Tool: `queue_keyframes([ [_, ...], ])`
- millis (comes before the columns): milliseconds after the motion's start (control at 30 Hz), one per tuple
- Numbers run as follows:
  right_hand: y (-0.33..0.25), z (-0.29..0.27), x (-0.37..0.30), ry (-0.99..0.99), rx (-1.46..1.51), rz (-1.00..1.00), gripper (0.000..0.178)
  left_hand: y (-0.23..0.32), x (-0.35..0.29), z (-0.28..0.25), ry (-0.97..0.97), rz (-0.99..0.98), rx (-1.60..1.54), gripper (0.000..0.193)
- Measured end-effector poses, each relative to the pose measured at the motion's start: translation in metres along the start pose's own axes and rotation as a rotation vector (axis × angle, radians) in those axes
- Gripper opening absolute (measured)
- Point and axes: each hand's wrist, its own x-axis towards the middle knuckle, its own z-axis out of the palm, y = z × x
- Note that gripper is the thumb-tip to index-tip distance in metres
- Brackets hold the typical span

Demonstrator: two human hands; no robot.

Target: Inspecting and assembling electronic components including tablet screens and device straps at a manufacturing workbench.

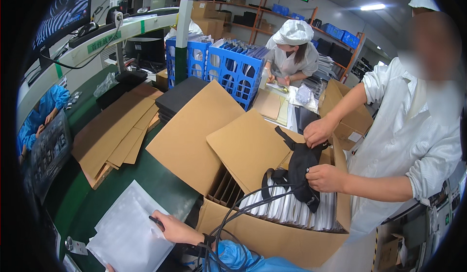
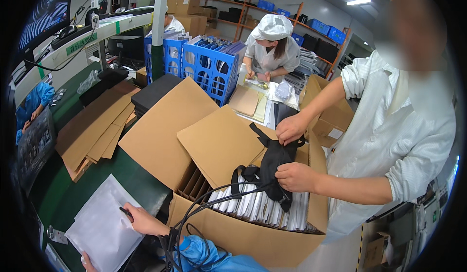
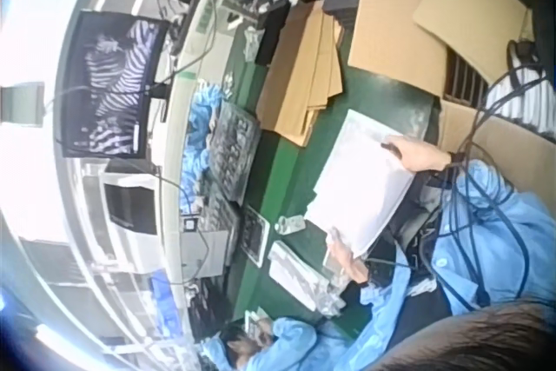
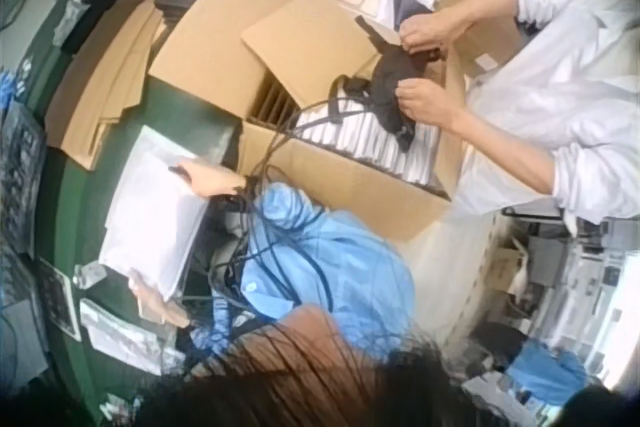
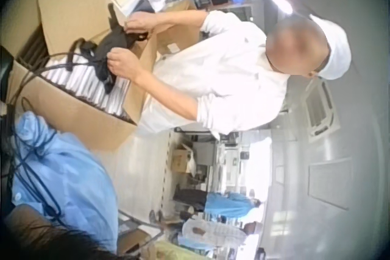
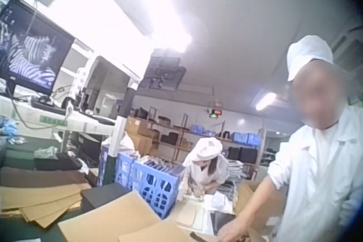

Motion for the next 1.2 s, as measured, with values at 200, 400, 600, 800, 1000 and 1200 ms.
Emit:
queue_keyframes([
  [200,0.029,0.007,0.003,-0.098,-0.048,-0.288,0.03,-0.05,0.027,-0.008,0.022,-0.269,-0.045,0.056],
  [400,0.028,0.011,-0.001,-0.053,0.265,-0.257,0.035,-0.029,0.012,-0.004,-0.024,-0.182,-0.017,0.064],
  [600,0.025,0.009,0.005,-0.015,0.314,-0.214,0.036,-0.001,0.008,-0.007,-0.051,-0.075,0.008,0.073],
  [800,0.019,-0.052,0.001,0.265,0.394,0.089,0.037,-0.036,0.009,-0.06,0.577,0.122,0.131,0.033],
  [1000,0.041,-0.055,0.015,0.69,0.509,-0.102,0.023,0.026,-0.013,-0.048,0.26,0.033,0.05,0.035],
  [1200,-0.003,-0.037,0.029,0.389,0.658,-0.055,0.022,0.038,0.028,0.003,0.201,0.124,0.084,0.033],
])
